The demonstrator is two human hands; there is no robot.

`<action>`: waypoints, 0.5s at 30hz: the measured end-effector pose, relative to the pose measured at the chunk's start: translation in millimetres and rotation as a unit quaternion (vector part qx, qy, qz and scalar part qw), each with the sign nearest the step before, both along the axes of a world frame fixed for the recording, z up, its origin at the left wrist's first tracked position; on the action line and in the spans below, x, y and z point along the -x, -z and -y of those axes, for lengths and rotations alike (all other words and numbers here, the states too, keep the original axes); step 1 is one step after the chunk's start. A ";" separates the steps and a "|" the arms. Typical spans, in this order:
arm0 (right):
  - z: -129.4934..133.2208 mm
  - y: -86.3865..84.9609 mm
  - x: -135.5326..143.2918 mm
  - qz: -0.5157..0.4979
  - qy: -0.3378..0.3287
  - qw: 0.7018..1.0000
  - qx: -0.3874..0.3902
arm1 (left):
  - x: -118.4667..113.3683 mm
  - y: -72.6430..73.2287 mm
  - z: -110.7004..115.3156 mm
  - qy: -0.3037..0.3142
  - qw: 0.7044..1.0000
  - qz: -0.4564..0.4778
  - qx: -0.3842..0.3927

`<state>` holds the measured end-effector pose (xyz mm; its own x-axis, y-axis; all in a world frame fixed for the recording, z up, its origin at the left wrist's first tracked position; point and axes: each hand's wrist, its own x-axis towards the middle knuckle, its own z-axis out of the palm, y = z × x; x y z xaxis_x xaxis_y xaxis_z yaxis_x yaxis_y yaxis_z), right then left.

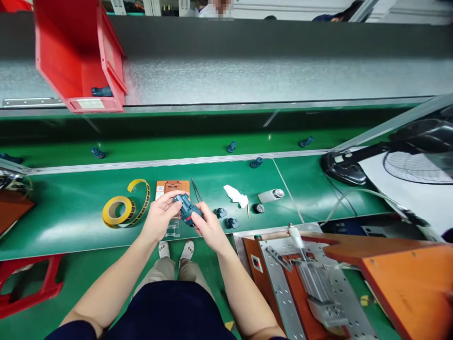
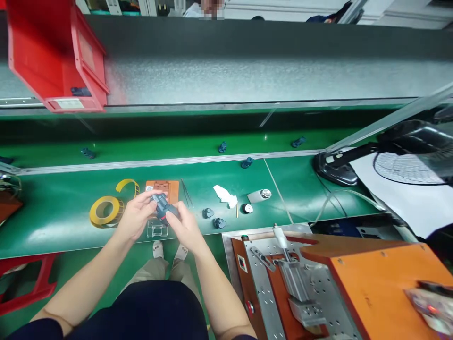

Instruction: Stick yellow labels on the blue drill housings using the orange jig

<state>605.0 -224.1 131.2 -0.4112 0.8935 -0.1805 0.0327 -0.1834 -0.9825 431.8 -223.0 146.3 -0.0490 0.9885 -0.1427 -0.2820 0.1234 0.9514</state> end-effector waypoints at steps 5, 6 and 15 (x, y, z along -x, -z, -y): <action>13.7 -15.8 -12.9 -0.076 0.036 0.996 0.037 | -22.1 -21.7 2.3 0.042 0.999 -0.002 -0.018; 16.5 -19.6 -15.0 -0.095 0.041 0.993 0.048 | -26.8 -25.1 2.9 0.048 0.999 -0.004 -0.021; 53.6 -46.6 -36.5 -0.169 0.042 0.972 0.155 | -80.6 -48.4 12.8 -0.007 0.981 -0.173 -0.085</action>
